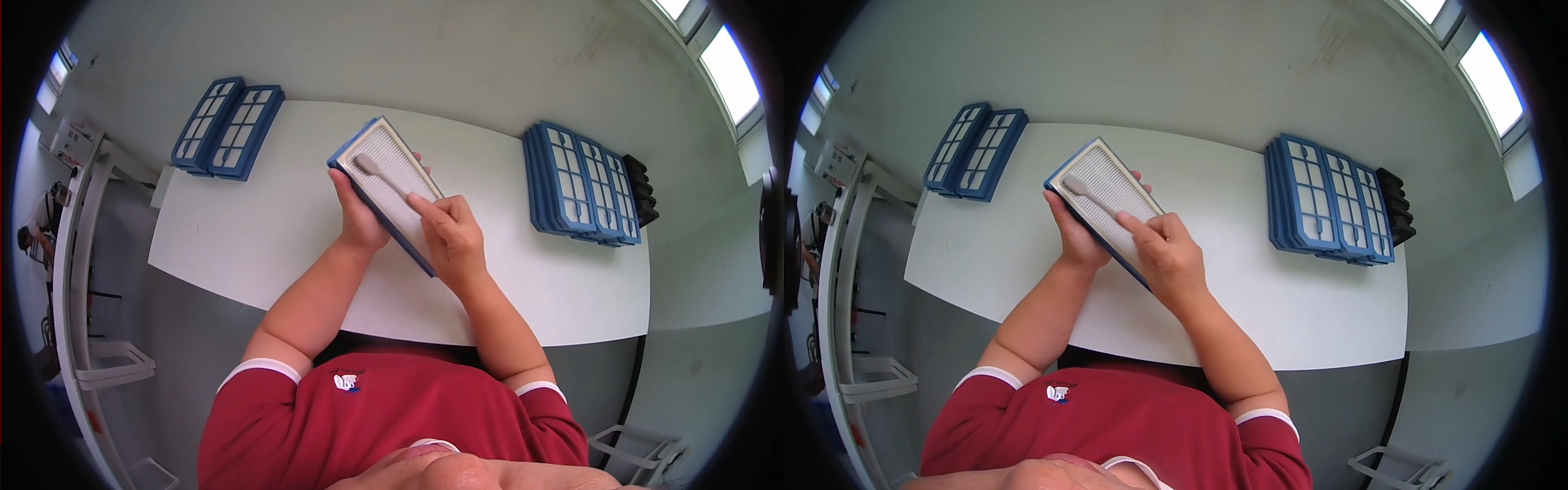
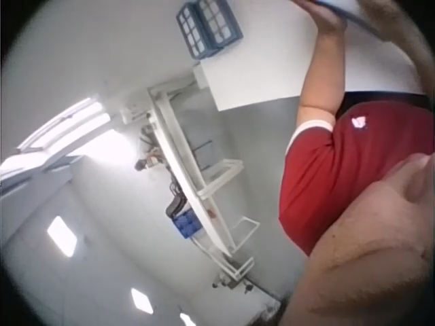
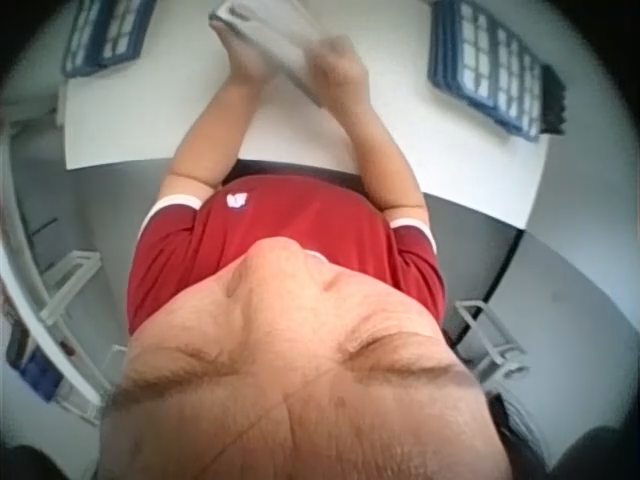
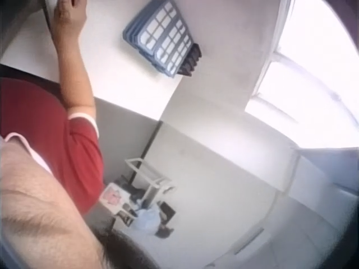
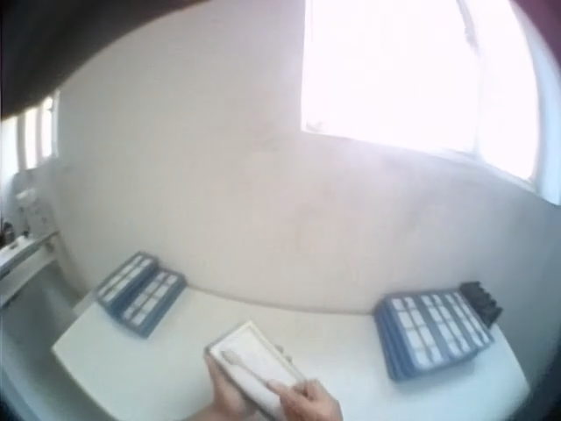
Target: The recorder uses a small brush to clean dust and debris from multiple blue plastic air filter frames on a white table.
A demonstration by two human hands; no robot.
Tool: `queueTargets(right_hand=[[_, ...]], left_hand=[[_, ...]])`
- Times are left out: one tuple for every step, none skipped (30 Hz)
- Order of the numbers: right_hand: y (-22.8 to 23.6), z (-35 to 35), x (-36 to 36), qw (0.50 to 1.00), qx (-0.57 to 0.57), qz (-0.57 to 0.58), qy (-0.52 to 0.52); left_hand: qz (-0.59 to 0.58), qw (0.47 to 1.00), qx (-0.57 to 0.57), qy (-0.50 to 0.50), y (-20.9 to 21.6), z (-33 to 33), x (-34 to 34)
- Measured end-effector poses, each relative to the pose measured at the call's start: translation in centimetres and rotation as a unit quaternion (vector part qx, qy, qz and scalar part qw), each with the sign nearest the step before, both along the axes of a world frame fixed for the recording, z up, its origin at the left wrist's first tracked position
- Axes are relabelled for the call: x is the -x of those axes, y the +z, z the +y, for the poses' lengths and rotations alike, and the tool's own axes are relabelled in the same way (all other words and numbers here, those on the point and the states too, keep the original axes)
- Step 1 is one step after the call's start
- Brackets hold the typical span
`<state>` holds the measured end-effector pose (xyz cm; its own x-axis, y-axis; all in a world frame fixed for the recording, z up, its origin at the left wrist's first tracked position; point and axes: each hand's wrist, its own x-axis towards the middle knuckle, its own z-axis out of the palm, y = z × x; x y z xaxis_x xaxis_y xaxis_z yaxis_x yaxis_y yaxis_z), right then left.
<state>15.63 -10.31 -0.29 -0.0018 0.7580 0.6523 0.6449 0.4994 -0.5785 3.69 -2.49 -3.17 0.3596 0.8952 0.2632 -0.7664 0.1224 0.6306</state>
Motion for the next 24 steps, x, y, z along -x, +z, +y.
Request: queueTargets(right_hand=[[0.1, -0.1, 0.2, 1.000, 0.012, -0.017, -0.001], [0.1, -0.2, 0.4, 0.999, 0.025, -0.033, -0.003], [-0.1, -0.1, 0.5, 0.999, 0.025, -0.031, -0.006], [-0.4, 0.1, 0.3, 1.000, 0.009, -0.030, -0.005], [-0.6, 0.3, 0.2, 1.000, -0.007, -0.028, -0.004], [-0.7, 0.4, -0.1, 1.000, -0.007, -0.027, -0.008], [-0.6, 0.5, -0.1, 0.999, -0.003, -0.029, -0.017], [-0.5, 0.6, -0.2, 0.999, 0.001, -0.031, -0.026], [-0.5, 0.8, -0.3, 0.999, 0.000, -0.030, -0.028], [-0.7, 1.0, -0.7, 0.998, -0.018, -0.044, -0.052], [-0.8, 1.2, -1.1, 0.995, -0.036, -0.058, -0.075], [-0.7, 1.4, -1.6, 0.995, -0.035, -0.058, -0.079], [-0.6, 1.5, -2.1, 0.994, -0.036, -0.046, -0.093], [-0.6, 1.6, -2.4, 0.993, -0.037, -0.035, -0.108], [-0.5, 1.6, -2.6, 0.992, -0.037, -0.035, -0.111], [-0.6, 1.6, -2.6, 0.993, -0.041, -0.023, -0.107], [-0.6, 1.6, -2.6, 0.994, -0.046, -0.011, -0.102], [-0.6, 1.6, -2.6, 0.993, -0.048, -0.012, -0.105], [-0.7, 1.5, -2.4, 0.994, -0.046, -0.001, -0.101], [-0.8, 1.5, -2.1, 0.994, -0.046, 0.011, -0.096], [-0.8, 1.3, -1.9, 0.994, -0.049, 0.009, -0.098], [-0.9, 1.1, -1.8, 0.994, -0.047, 0.011, -0.100], [-1.0, 0.8, -1.6, 0.994, -0.046, 0.014, -0.101], [-1.0, 0.6, -1.3, 0.994, -0.050, 0.003, -0.093]], left_hand=[[0.002, 1.000, -0.002, -0.004, 0.1, -0.1, -0.1], [-0.003, 1.000, 0.001, -0.008, 0.2, -0.2, -0.2], [-0.007, 1.000, 0.004, -0.012, 0.2, -0.4, -0.2], [-0.005, 1.000, 0.003, -0.015, 0.4, -0.5, -0.4], [0.001, 1.000, 0.005, -0.014, 0.6, -0.6, -0.5], [0.008, 1.000, 0.008, -0.012, 0.6, -0.6, -0.6], [0.008, 1.000, 0.006, -0.014, 0.6, -0.6, -0.5], [0.006, 1.000, -0.011, -0.022, 0.6, -0.6, -0.3], [0.003, 0.999, -0.028, -0.030, 0.5, -0.6, -0.1], [0.004, 0.999, -0.028, -0.034, 0.5, -0.6, -0.2], [0.001, 0.999, -0.034, -0.031, 0.7, -0.6, -0.2], [-0.003, 0.999, -0.040, -0.028, 0.8, -0.7, -0.3], [-0.003, 0.999, -0.039, -0.032, 0.8, -0.8, -0.3], [0.021, 0.999, -0.034, -0.017, 0.9, -0.9, -0.4], [0.044, 0.999, -0.031, -0.002, 1.0, -0.9, -0.4], [0.030, 0.999, 0.008, 0.016, 0.6, -1.0, -0.5], [0.028, 0.999, 0.007, 0.013, 0.5, -0.9, -0.4], [0.019, 1.000, -0.020, -0.008, 0.5, -0.8, -0.2], [0.010, 0.998, -0.046, -0.029, 0.6, -0.7, 0.0], [0.015, 0.999, -0.045, -0.023, 0.7, -0.8, 0.0], [0.013, 0.998, -0.048, -0.025, 0.7, -0.9, 0.0], [0.011, 0.999, -0.025, -0.026, 0.7, -0.9, -0.1], [0.010, 1.000, -0.002, -0.026, 0.7, -1.0, -0.1], [0.007, 1.000, -0.006, -0.027, 0.6, -0.9, -0.2]])
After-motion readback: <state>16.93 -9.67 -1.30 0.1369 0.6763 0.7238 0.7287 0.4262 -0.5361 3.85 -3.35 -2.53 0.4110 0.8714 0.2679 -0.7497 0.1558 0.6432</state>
